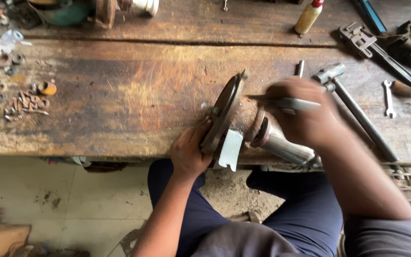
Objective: The person sits at a workbench and uses a chisel-like bar and hammer to work on a rusty water pump housing, then wipes the bench with a cloth. They insert a rotor into the housing, squeeze liquid from a bottle around the shaft opening, and press the rotor into place with both hands.
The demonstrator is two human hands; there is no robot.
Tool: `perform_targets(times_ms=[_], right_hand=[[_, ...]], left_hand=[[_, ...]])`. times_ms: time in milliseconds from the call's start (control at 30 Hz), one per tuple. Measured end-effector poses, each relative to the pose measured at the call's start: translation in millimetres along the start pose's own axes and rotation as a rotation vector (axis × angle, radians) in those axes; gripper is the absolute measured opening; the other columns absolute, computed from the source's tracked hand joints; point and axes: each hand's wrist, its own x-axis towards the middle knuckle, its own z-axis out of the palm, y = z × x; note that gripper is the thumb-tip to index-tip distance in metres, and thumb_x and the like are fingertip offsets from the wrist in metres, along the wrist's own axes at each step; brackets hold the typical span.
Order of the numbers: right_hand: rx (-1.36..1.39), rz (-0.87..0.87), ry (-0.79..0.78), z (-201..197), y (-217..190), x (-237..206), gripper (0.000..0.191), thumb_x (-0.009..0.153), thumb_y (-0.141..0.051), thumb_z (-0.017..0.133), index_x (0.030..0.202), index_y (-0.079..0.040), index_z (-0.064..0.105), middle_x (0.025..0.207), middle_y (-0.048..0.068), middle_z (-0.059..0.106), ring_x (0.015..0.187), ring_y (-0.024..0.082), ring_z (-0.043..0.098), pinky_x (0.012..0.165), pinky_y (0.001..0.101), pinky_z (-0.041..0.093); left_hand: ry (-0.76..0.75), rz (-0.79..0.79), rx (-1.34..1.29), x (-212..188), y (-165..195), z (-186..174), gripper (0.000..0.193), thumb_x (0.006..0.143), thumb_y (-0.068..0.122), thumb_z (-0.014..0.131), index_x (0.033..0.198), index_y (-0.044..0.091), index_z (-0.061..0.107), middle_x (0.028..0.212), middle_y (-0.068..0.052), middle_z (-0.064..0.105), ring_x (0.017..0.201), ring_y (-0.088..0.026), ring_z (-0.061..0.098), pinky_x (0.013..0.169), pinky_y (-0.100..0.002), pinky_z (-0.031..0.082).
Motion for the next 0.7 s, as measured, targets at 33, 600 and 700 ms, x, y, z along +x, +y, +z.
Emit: perform_targets(times_ms=[33,600,700], right_hand=[[-0.007,0.03,-0.085,3.9,2.3,-3.1,0.017,0.098,-0.004,0.072,0.101,-0.004,0.055,0.087,0.012,0.069,0.075,0.025,0.068,0.065,0.036,0.056],[-0.235,0.147,-0.024,-11.8,-29.4,-27.1,0.014,0.088,-0.001,0.069,0.101,-0.006,0.067,0.101,0.013,0.074,0.089,0.027,0.071,0.079,0.0391,0.058],[0.052,0.048,0.215,-6.9,-19.8,-28.0,0.016,0.094,-0.003,0.066,0.107,-0.001,0.057,0.1,0.011,0.071,0.089,0.025,0.074,0.077,0.0329,0.058]], left_hand=[[0.009,0.017,0.011,-0.8,-0.1,0.3,0.034,0.098,0.032,0.063,0.122,0.009,0.071,0.119,-0.009,0.075,0.104,-0.029,0.075,0.084,-0.04,0.062],[0.008,0.049,0.014,0.1,-3.5,1.9,0.042,0.099,0.039,0.062,0.127,0.01,0.07,0.119,-0.01,0.075,0.1,-0.031,0.073,0.084,-0.042,0.06],[0.022,0.064,0.021,-1.0,-3.1,2.4,0.041,0.099,0.039,0.062,0.127,0.009,0.07,0.12,-0.011,0.074,0.103,-0.033,0.072,0.086,-0.044,0.06]])
